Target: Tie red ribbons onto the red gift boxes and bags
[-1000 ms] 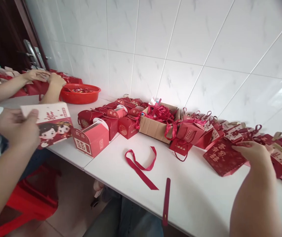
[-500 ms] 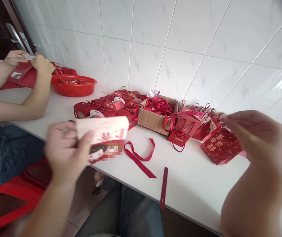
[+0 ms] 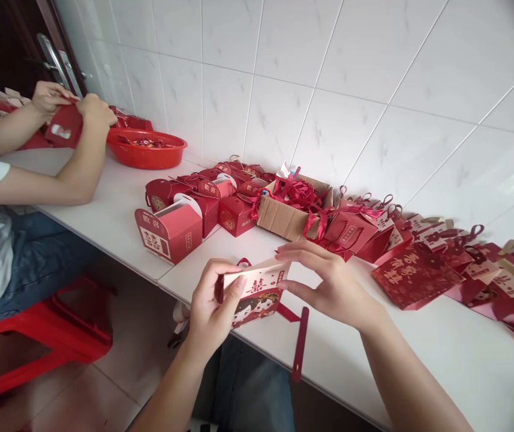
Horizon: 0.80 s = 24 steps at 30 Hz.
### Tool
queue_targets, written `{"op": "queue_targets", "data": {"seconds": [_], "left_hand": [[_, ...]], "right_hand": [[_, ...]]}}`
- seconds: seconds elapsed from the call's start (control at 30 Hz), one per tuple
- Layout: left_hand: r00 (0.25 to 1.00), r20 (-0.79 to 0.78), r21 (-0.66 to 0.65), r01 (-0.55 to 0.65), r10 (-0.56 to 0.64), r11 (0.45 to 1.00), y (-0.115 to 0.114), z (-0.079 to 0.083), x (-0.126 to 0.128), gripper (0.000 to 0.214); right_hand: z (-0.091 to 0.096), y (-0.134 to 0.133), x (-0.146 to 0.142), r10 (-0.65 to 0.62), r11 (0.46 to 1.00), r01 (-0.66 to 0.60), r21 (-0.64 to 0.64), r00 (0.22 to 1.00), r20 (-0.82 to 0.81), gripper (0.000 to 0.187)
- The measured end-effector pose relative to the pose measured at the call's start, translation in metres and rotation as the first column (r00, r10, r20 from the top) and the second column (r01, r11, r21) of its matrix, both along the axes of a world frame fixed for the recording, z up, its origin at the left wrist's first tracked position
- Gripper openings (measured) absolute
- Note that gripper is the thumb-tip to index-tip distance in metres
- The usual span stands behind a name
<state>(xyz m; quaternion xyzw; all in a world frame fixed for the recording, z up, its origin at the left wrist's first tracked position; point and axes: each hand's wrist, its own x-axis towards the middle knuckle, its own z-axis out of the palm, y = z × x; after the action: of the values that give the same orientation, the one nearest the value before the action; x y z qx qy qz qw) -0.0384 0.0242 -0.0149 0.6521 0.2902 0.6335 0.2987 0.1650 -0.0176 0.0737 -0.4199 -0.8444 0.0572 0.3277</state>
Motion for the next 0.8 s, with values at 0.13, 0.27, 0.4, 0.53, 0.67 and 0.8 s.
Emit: {"op": "queue_targets", "data": {"seconds": [0.13,0.27,0.4,0.53,0.67,0.8], "left_hand": [[0.999,0.002,0.011,0.048,-0.048,0.999,-0.006,-0.003,0.002,0.002],[0.986,0.051,-0.083,0.165,-0.161,0.983,-0.01,-0.008,0.006,0.01],[0.996,0.026,-0.117,0.085,-0.083,0.99,-0.01,-0.011,0.01,0.011],[0.998,0.014,-0.09,0.056,-0.055,0.994,-0.007,-0.013,0.011,0.009],[0.997,0.026,-0.086,0.081,-0.079,0.993,-0.005,-0.014,0.011,0.01],[0.997,0.044,-0.079,0.067,-0.064,0.995,-0.005,-0.013,0.012,0.009]], "right_hand": [[-0.014,0.01,-0.007,0.055,0.998,-0.057,-0.041,0.997,-0.047,0.025],[-0.022,0.016,-0.01,0.036,0.999,-0.039,-0.028,0.995,-0.093,0.011],[-0.019,0.012,-0.015,-0.042,0.999,0.042,0.025,0.999,-0.026,0.009],[0.0,-0.01,-0.011,-0.125,0.976,0.117,0.185,0.992,0.035,0.013],[0.007,-0.049,0.006,-0.133,0.991,0.128,0.034,0.965,0.227,0.012],[-0.031,-0.084,0.015,-0.089,0.983,0.136,-0.123,0.941,0.327,0.022]]}}
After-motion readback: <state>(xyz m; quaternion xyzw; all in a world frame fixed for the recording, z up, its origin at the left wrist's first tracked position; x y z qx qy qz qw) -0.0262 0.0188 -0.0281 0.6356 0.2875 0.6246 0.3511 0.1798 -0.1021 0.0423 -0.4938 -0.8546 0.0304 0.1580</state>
